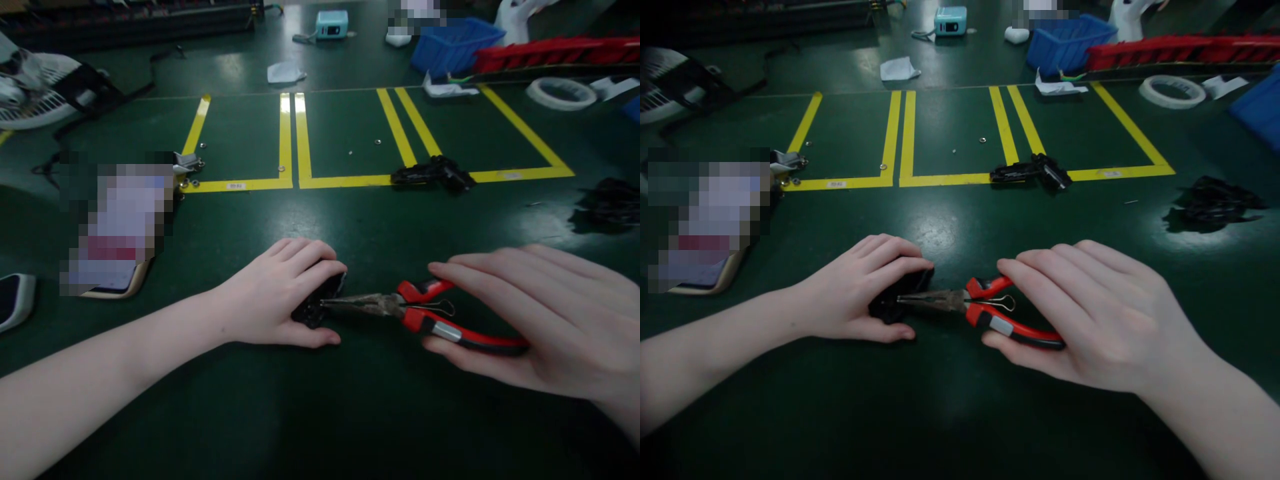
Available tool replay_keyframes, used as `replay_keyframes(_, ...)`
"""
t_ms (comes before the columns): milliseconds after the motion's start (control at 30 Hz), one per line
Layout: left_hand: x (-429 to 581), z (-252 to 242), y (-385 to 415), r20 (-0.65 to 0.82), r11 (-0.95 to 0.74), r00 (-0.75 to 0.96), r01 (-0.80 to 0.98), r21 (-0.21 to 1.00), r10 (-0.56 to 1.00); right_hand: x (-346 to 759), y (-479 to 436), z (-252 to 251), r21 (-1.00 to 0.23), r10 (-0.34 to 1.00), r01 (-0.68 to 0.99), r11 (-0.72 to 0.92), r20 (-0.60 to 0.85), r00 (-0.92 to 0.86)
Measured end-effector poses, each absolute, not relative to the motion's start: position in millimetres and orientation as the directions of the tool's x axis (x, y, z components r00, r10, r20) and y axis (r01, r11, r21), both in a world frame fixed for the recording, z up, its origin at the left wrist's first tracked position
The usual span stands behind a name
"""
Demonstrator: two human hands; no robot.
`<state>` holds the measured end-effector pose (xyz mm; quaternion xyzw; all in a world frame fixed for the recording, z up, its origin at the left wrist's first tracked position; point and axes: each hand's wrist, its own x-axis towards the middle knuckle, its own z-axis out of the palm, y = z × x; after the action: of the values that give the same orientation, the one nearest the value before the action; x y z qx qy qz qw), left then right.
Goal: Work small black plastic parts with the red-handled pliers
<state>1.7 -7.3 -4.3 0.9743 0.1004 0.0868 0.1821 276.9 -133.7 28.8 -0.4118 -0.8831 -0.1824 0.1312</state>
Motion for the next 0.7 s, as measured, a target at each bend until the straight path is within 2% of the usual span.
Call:
replay_keyframes(267, 0, -2, -12, 0.200, -0.905, 0.939, 0.189, 0.382, 0.280, 272, -141, 22, 0.000, 0.811, 0.879, 0.477, 0.387, -0.440)
replay_keyframes(333, -1, -2, -12, 0.204, -0.912, 0.938, 0.192, 0.363, 0.279, 270, -142, 20, -0.001, 0.808, 0.883, 0.469, 0.405, -0.429)
replay_keyframes(533, -2, -5, -12, 0.226, -0.904, 0.927, 0.199, 0.378, 0.298, 265, -146, 18, 0.099, 0.763, 0.880, 0.464, 0.460, -0.454)
replay_keyframes(700, -2, -3, -11, 0.203, -0.885, 0.924, 0.221, 0.410, 0.325, 265, -143, 16, 0.015, 0.788, 0.892, 0.452, 0.463, -0.407)
